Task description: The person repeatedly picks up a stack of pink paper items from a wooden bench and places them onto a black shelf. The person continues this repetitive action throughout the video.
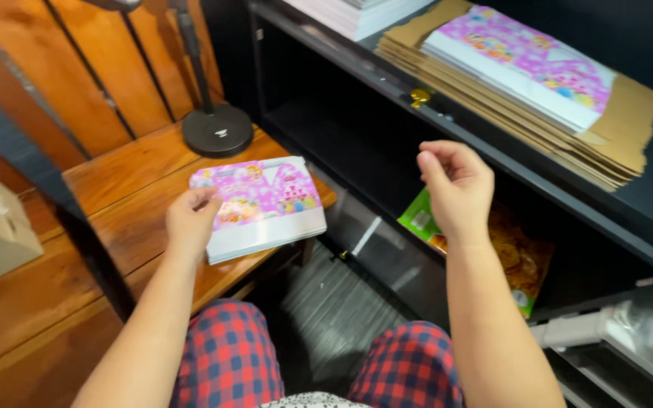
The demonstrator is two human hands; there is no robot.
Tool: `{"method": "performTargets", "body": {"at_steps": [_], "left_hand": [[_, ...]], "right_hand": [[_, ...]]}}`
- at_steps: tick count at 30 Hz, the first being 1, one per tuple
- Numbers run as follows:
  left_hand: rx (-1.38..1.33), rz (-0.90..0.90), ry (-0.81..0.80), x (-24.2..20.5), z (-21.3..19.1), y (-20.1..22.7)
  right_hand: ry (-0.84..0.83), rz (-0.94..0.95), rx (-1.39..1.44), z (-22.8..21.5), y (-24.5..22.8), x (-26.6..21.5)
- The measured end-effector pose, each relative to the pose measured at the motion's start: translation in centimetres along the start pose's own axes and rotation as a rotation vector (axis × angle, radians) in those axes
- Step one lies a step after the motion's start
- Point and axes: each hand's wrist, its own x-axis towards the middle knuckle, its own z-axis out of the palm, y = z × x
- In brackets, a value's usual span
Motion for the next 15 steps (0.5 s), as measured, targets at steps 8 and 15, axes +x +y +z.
{"method": "performTargets", "body": {"at_steps": [8,15], "left_hand": [[0.151,0.019,0.202,-1.7,-3.0,-10.1],[0.147,-0.031,0.129,-3.0,-3.0,-9.8]], "right_hand": [[-0.277,0.046,-0.448,10.5,8.9,-6.9],[-0.535,0.013,-0.599,15.0,12.7,-11.1]]}}
